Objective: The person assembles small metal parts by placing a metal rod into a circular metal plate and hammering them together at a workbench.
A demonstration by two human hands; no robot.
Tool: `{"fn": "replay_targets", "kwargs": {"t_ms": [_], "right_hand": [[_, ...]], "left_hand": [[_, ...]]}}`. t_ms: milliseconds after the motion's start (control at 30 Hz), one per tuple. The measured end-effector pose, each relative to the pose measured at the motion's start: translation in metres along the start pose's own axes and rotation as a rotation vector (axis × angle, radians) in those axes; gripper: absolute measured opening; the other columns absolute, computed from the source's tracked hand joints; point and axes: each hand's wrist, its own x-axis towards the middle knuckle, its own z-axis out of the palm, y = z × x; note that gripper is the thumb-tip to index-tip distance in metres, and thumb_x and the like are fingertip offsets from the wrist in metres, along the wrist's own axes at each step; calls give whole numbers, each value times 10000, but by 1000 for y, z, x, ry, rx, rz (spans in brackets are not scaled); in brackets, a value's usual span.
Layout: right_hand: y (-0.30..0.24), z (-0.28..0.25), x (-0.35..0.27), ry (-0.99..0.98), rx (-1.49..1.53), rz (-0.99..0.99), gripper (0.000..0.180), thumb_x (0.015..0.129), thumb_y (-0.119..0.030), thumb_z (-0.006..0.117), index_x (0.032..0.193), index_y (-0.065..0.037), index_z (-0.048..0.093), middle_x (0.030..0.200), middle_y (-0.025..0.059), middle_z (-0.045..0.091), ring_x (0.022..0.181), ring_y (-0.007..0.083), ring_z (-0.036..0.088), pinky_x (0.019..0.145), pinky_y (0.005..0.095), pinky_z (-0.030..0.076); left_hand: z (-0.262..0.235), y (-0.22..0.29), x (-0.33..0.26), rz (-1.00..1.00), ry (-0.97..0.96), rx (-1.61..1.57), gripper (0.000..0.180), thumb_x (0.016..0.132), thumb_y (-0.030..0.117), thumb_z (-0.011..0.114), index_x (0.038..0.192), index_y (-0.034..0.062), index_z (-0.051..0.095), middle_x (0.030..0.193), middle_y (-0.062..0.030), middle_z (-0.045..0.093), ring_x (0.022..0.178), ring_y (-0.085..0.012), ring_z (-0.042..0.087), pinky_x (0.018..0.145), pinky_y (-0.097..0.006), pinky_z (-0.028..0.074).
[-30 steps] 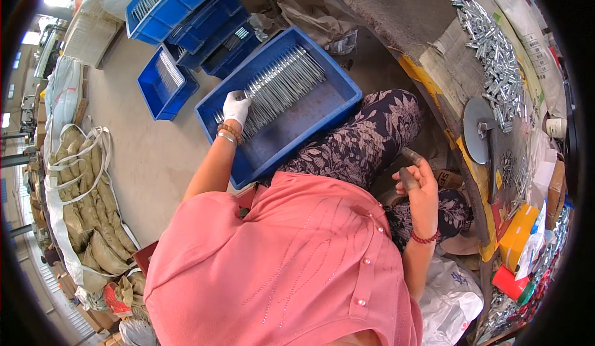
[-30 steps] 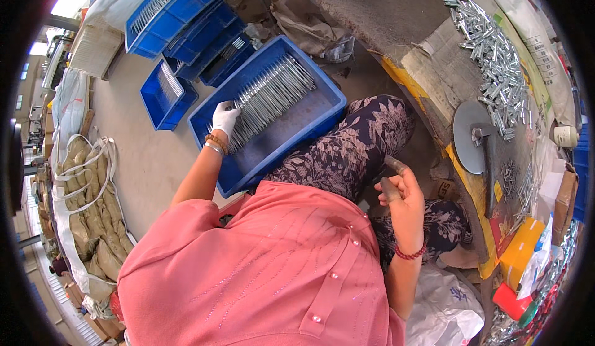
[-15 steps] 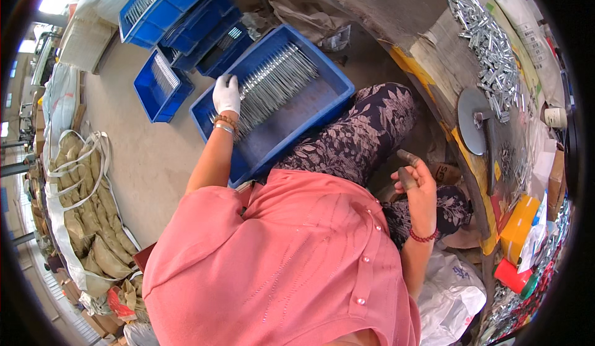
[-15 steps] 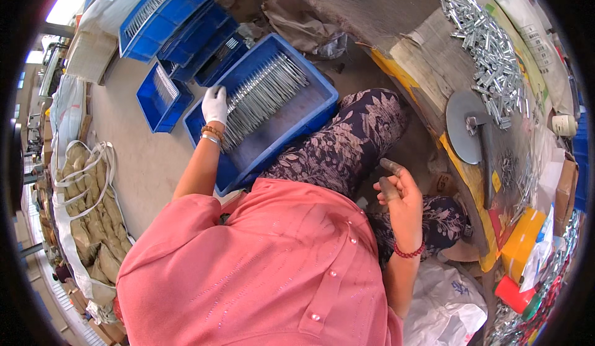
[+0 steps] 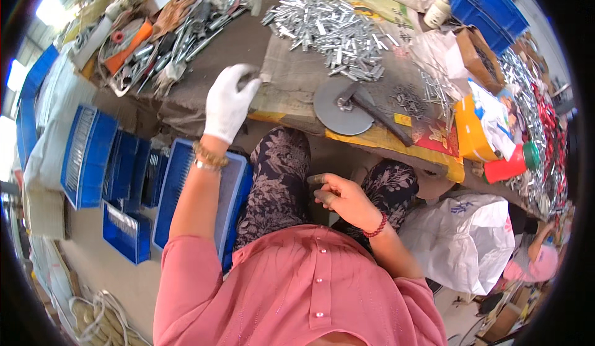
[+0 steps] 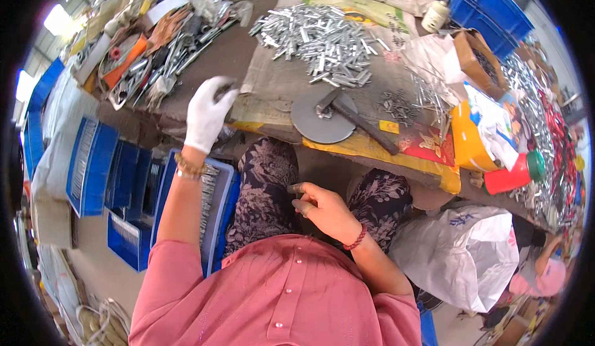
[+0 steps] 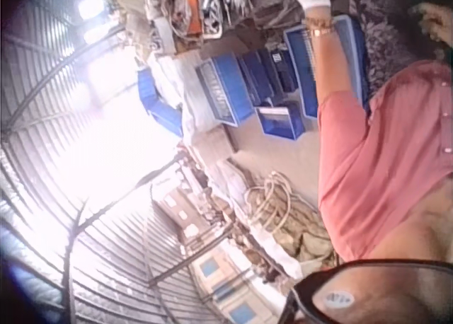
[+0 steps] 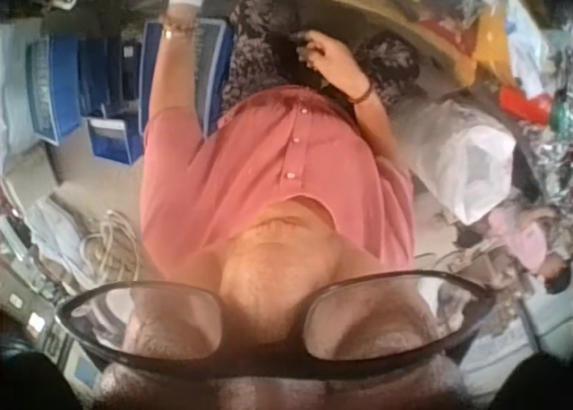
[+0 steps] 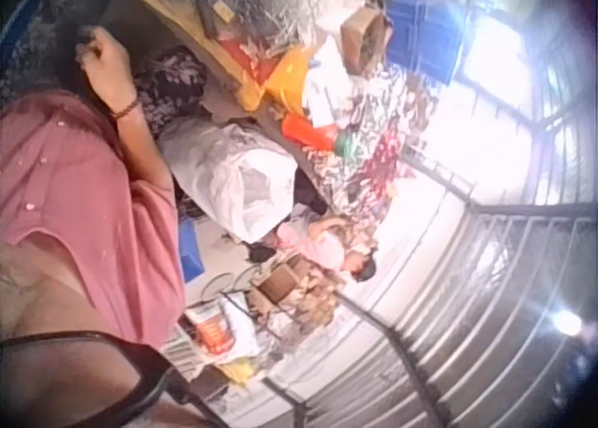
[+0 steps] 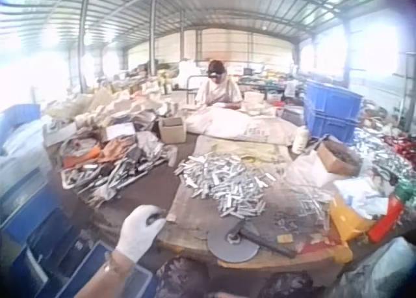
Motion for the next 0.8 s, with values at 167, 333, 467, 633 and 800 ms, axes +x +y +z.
{"fn": "replay_targets", "kwargs": {"t_ms": [167, 333, 467, 633, 800], "right_hand": [[3, -9, -8, 14, 4, -77, 352, 1014, -115, 679, 1359, -53, 659, 899, 39, 712, 825, 104, 638, 760, 304, 530], [1, -19, -13, 77, -44, -98, 350, 1003, -145, 686, 1342, -62, 662, 881, 68, 720, 802, 127, 651, 757, 327, 533], [-27, -35, -27, 73, -152, -127, 344, 996, -165, 689, 1320, -55, 659, 881, 111, 721, 785, 163, 663, 754, 346, 536], [-52, -85, -41, 451, -346, -381, 249, 941, -146, 710, 1175, -64, 727, 911, 137, 722, 821, 277, 703, 755, 381, 561], [-50, -200, -8, 1063, -1027, -534, 140, 864, -93, 691, 996, -86, 737, 948, 125, 675, 910, 347, 707, 793, 470, 580]], "left_hand": [[61, -10, 83, 47, -116, 133, 287, 913, 173, 740, 1155, 20, 721, 1081, -170, 742, 1001, -307, 729, 911, -383, 562], [100, -18, 126, -7, -235, 480, 272, 914, 316, 726, 1085, 105, 709, 1090, -175, 736, 1055, -407, 684, 892, -486, 548], [106, -33, 129, 104, -181, 459, 210, 933, 253, 697, 1078, 101, 700, 1063, -184, 732, 1042, -408, 687, 871, -494, 544], [86, -25, 107, 32, -228, 167, 276, 935, 228, 734, 1137, 41, 708, 1002, -163, 756, 918, -311, 728, 828, -407, 554], [48, 23, 55, 30, -334, -39, 257, 901, 70, 762, 1136, -9, 694, 925, -60, 725, 785, -107, 635, 743, -282, 537]]}}
